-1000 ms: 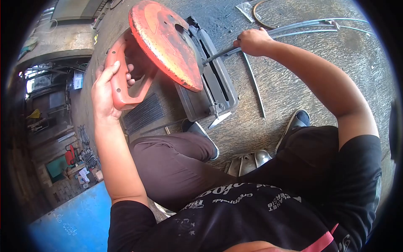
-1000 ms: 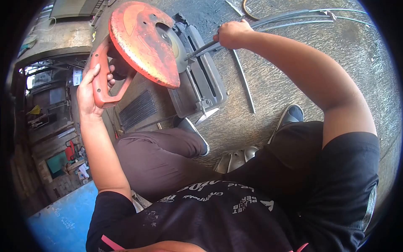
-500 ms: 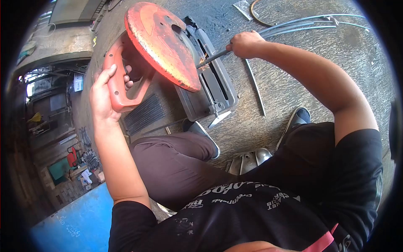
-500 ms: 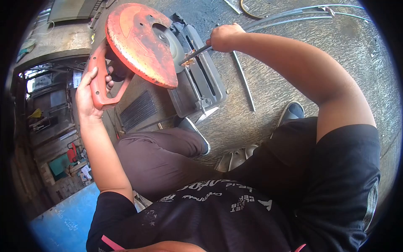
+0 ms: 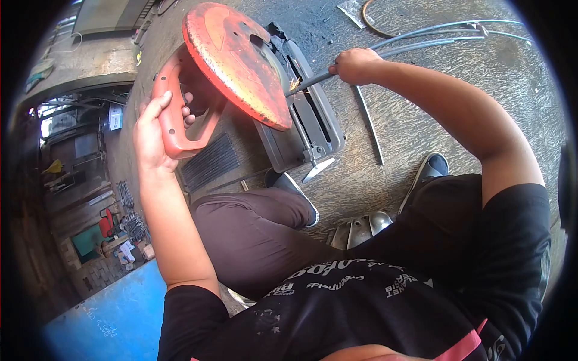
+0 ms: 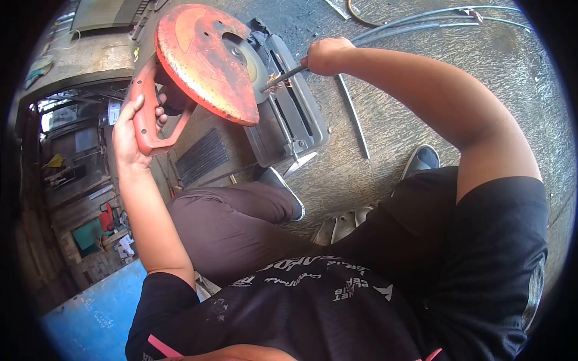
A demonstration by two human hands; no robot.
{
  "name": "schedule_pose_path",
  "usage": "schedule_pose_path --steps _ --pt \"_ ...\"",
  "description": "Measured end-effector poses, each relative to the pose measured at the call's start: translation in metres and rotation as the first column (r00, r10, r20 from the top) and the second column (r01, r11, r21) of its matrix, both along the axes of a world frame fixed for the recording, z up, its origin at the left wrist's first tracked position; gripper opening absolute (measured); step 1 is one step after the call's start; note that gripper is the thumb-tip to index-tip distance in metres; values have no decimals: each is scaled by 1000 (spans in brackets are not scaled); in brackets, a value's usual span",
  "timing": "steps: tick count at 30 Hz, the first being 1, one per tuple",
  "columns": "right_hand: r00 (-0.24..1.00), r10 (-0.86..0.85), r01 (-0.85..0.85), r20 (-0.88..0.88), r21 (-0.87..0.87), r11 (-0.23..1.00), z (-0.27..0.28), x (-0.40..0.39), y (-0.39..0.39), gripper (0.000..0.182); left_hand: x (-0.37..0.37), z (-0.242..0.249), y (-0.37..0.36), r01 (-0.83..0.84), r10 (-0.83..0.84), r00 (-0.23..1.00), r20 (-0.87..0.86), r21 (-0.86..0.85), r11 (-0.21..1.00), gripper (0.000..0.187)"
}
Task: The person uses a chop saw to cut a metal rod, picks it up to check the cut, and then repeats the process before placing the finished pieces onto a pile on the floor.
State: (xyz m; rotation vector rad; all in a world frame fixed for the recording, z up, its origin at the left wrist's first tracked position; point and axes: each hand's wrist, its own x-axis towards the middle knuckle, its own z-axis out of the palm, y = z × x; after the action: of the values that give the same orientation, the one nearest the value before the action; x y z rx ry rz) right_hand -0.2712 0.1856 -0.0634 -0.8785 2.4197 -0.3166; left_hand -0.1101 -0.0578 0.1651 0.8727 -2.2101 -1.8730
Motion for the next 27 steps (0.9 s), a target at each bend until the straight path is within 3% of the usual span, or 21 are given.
schedule_pose_path --steps 27 --pt "999 33 -33 -37 1 999 1 -1 0 44 0 2 3 8 -7 1000 13 -37 999 42"
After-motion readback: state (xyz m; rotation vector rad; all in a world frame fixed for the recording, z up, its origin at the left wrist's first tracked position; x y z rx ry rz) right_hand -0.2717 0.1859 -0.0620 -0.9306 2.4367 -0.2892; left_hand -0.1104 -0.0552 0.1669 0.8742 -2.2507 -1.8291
